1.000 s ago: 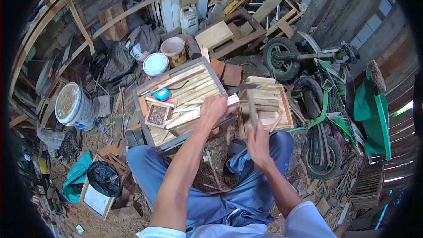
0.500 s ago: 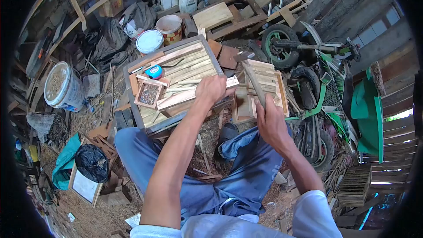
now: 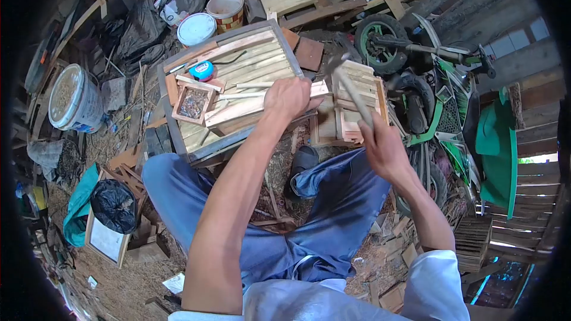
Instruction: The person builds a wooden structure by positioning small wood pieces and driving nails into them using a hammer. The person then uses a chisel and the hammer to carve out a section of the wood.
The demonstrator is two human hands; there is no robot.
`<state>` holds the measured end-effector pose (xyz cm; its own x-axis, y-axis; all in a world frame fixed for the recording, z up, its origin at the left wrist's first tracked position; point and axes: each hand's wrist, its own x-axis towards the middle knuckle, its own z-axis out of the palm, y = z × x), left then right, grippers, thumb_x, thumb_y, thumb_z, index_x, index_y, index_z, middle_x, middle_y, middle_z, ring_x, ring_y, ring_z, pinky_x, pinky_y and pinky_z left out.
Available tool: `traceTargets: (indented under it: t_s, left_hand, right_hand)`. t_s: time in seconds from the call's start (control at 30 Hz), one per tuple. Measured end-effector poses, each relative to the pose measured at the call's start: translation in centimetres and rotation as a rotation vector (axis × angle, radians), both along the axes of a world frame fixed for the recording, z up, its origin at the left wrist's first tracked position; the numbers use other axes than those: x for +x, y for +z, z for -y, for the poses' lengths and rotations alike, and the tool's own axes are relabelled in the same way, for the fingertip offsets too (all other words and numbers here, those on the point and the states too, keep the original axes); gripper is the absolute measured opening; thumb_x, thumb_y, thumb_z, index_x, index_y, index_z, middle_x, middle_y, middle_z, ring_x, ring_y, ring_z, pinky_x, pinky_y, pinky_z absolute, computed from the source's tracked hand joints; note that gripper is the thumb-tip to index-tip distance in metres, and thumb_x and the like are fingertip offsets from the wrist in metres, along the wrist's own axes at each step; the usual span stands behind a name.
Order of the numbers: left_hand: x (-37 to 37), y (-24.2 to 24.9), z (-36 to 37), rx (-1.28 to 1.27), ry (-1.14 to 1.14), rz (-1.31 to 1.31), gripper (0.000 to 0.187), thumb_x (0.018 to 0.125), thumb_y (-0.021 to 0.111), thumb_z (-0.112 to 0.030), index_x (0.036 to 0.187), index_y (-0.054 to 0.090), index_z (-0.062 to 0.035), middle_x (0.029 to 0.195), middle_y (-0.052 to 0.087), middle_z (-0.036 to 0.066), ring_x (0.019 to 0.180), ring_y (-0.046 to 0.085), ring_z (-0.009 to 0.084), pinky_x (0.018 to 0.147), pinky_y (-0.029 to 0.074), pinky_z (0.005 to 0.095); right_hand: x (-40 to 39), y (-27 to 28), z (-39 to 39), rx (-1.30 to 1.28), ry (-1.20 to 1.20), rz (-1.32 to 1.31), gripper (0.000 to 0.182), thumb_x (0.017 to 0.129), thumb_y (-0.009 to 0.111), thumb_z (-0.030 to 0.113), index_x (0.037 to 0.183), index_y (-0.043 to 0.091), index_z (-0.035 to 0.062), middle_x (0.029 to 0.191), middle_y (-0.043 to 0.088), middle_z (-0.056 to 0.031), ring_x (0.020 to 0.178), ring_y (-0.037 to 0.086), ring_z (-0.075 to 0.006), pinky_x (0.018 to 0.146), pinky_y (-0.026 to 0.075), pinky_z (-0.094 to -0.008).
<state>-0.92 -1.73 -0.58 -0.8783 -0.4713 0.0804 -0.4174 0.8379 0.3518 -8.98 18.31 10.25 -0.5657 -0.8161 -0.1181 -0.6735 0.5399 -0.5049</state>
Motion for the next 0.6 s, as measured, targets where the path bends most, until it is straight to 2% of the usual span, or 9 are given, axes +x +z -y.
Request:
traceTargets:
  t_s: [0.1, 0.2, 0.27, 0.37, 0.47, 0.53, 0.6]
  left_hand:
    - [0.0, 0.6, -0.3, 0.01, 0.036, -0.008, 0.045, 0.08, 0.067, -0.048, 0.085, 0.071, -0.0034, 0.083, 0.07, 0.017, 0.078, 0.069, 0.0314, 0.073, 0.055, 0.0399]
    - [0.1, 0.6, -0.3, 0.009, 0.042, 0.009, 0.045, 0.08, 0.066, -0.049, 0.084, 0.071, -0.0038, 0.081, 0.07, 0.016, 0.077, 0.069, 0.0313, 0.072, 0.055, 0.0401]
    - [0.0, 1.2, -0.5, 0.031, 0.045, 0.012, 0.046, 0.08, 0.066, -0.049, 0.084, 0.071, -0.0035, 0.081, 0.07, 0.016, 0.077, 0.069, 0.0315, 0.073, 0.055, 0.0401]
    - [0.1, 0.3, -0.1, 0.02, 0.023, -0.015, 0.052, 0.081, 0.063, -0.054, 0.089, 0.069, -0.0028, 0.078, 0.069, 0.019, 0.076, 0.069, 0.0342, 0.07, 0.055, 0.0422]
    - [-0.1, -0.4, 0.1, 0.009, 0.003, -0.028, 0.054, 0.081, 0.063, -0.056, 0.09, 0.069, -0.0029, 0.076, 0.068, 0.02, 0.075, 0.068, 0.0355, 0.068, 0.055, 0.0435]
    - [0.0, 0.0, 0.1, 0.009, 0.012, -0.014, 0.054, 0.081, 0.063, -0.055, 0.089, 0.069, -0.0028, 0.076, 0.068, 0.02, 0.075, 0.068, 0.0356, 0.068, 0.055, 0.0435]
    - [0.0, 0.7, -0.1, 0.009, 0.023, -0.001, 0.054, 0.081, 0.063, -0.055, 0.089, 0.069, -0.0023, 0.075, 0.068, 0.02, 0.075, 0.068, 0.0355, 0.068, 0.055, 0.0433]
  right_hand:
    - [1.9, 2.3, 0.5, -0.128, -0.087, 0.019, 0.022, 0.098, 0.046, 0.02, 0.093, 0.044, -0.0013, 0.068, 0.056, -0.0325, 0.071, 0.057, -0.0526, 0.062, 0.041, -0.0545]
    - [-0.5, -2.8, -0.3, 0.109, 0.018, -0.075, 0.024, 0.099, 0.046, 0.022, 0.092, 0.044, -0.001, 0.067, 0.057, -0.0317, 0.071, 0.057, -0.0522, 0.062, 0.042, -0.0547]
    - [-0.9, -3.1, -0.2, 0.033, 0.007, -0.07, 0.026, 0.099, 0.046, 0.024, 0.093, 0.045, -0.0012, 0.068, 0.057, -0.0311, 0.071, 0.058, -0.0514, 0.062, 0.042, -0.0545]
    - [0.9, 1.9, 0.6, 0.02, -0.059, 0.07, 0.023, 0.098, 0.048, 0.023, 0.099, 0.047, 0.0, 0.069, 0.057, -0.0321, 0.071, 0.058, -0.0517, 0.062, 0.042, -0.0549]
    - [1.1, 0.3, 0.4, -0.213, -0.116, -0.004, 0.022, 0.098, 0.047, 0.022, 0.1, 0.047, -0.0003, 0.068, 0.056, -0.0316, 0.071, 0.057, -0.0521, 0.062, 0.042, -0.0554]
    - [-0.3, -2.3, 0.1, 0.108, 0.046, -0.058, 0.023, 0.098, 0.045, 0.02, 0.096, 0.045, -0.0029, 0.072, 0.057, -0.0327, 0.074, 0.056, -0.0529, 0.063, 0.041, -0.0551]
    - [-0.9, -3.0, -0.4, 0.011, 0.096, -0.064, 0.022, 0.097, 0.046, 0.019, 0.097, 0.046, -0.0026, 0.074, 0.057, -0.0331, 0.076, 0.057, -0.0526, 0.064, 0.041, -0.0551]
